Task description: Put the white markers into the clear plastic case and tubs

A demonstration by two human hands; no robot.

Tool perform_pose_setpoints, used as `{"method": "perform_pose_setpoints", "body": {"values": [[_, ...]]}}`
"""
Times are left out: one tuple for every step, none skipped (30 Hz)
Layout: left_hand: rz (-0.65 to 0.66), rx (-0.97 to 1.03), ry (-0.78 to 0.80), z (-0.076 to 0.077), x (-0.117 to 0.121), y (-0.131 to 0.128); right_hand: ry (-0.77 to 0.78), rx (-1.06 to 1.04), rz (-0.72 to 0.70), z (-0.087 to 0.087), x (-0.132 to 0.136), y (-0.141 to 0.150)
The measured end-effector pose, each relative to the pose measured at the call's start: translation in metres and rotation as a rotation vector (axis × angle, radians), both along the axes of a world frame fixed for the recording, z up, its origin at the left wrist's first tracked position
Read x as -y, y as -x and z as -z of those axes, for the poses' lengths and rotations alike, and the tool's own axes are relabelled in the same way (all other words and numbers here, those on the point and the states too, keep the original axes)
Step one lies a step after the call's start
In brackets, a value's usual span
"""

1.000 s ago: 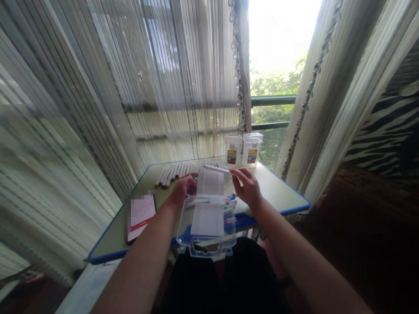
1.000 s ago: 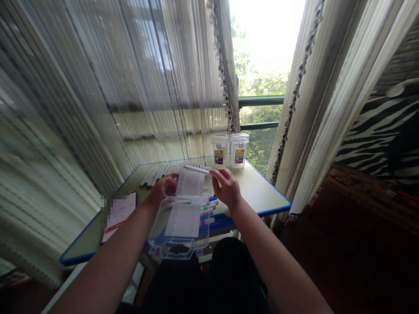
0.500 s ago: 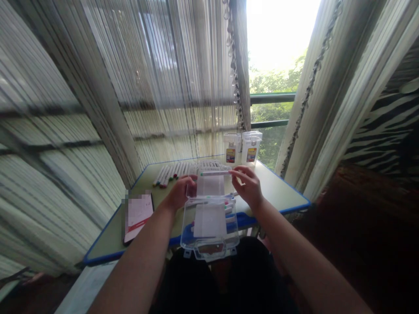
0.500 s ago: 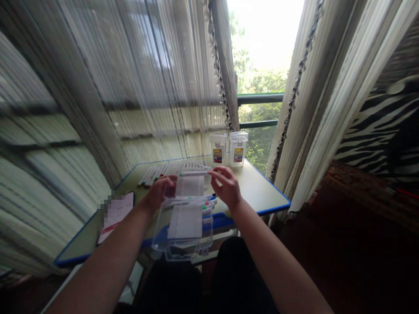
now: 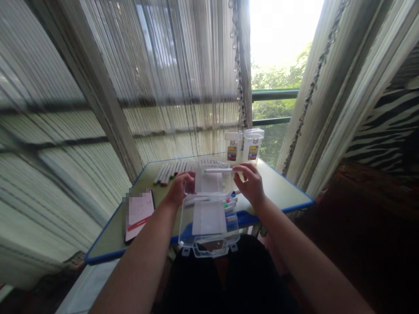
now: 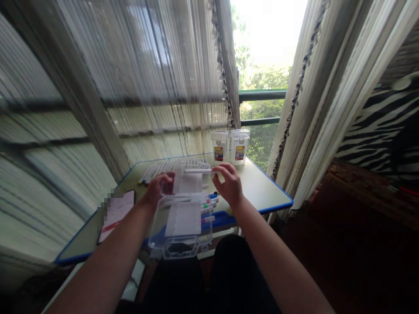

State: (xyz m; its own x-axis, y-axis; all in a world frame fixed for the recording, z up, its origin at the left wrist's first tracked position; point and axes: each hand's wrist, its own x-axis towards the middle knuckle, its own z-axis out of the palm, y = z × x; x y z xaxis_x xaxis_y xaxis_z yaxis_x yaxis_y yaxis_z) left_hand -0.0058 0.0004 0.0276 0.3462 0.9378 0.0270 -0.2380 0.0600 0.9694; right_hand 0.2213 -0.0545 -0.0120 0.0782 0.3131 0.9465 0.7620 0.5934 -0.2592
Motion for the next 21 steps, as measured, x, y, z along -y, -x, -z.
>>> {"method": "perform_pose_setpoints", "body": {"values": [[-0.015,0.008,0.0,0.0,0.0,0.0,0.011,-0.007,-0.001,0.0,0.0,0.0],[-0.031,0.016,-0.002,0.001,-0.001,0.0,0.021,-0.016,-0.009,0.0,-0.001,0.0],[-0.05,0.025,-0.007,0.001,-0.001,0.0,0.032,-0.028,-0.022,0.0,-0.002,0.0],[-0.071,0.031,-0.013,0.001,-0.001,0.0,0.043,-0.044,-0.036,0.0,-0.002,0.0],[-0.093,0.036,-0.016,0.001,-0.001,-0.001,0.056,-0.064,-0.046,0.001,-0.003,0.001],[-0.116,0.044,-0.014,0.001,-0.001,-0.001,0.071,-0.084,-0.049,0.002,-0.004,0.002],[-0.141,0.054,-0.006,0.001,-0.001,-0.001,0.09,-0.104,-0.042,0.003,-0.005,0.002],[-0.165,0.07,0.004,0.001,-0.001,-0.002,0.112,-0.124,-0.031,0.004,-0.006,0.003],[-0.186,0.085,0.014,0.001,-0.002,-0.002,0.136,-0.142,-0.023,0.005,-0.007,0.003],[-0.208,0.099,0.023,0.001,-0.003,-0.003,0.161,-0.16,-0.021,0.006,-0.008,0.003],[-0.227,0.111,0.026,0.001,-0.004,-0.003,0.181,-0.175,-0.026,0.007,-0.008,0.003],[-0.243,0.12,0.02,0.002,-0.004,-0.004,0.194,-0.184,-0.031,0.008,-0.009,0.003],[-0.257,0.125,0.006,0.002,-0.005,-0.004,0.196,-0.183,-0.034,0.008,-0.008,0.003],[-0.269,0.13,-0.01,0.003,-0.006,-0.004,0.185,-0.174,-0.032,0.007,-0.008,0.002],[-0.278,0.136,-0.024,0.003,-0.007,-0.004,0.165,-0.155,-0.028,0.007,-0.007,0.002],[-0.283,0.141,-0.032,0.004,-0.007,-0.004,0.139,-0.132,-0.024,0.006,-0.005,0.002],[-0.288,0.144,-0.033,0.004,-0.007,-0.005,0.111,-0.104,-0.026,0.005,-0.004,0.003],[-0.29,0.145,-0.028,0.004,-0.007,-0.005,0.084,-0.075,-0.035,0.004,-0.002,0.004],[-0.286,0.142,-0.022,0.005,-0.006,-0.004,0.06,-0.045,-0.049,0.004,0.0,0.006],[-0.278,0.138,-0.018,0.005,-0.006,-0.004,0.043,-0.012,-0.068,0.004,0.001,0.008],[-0.264,0.131,-0.018,0.005,-0.005,-0.004,0.033,0.026,-0.09,0.004,0.003,0.009]]}}
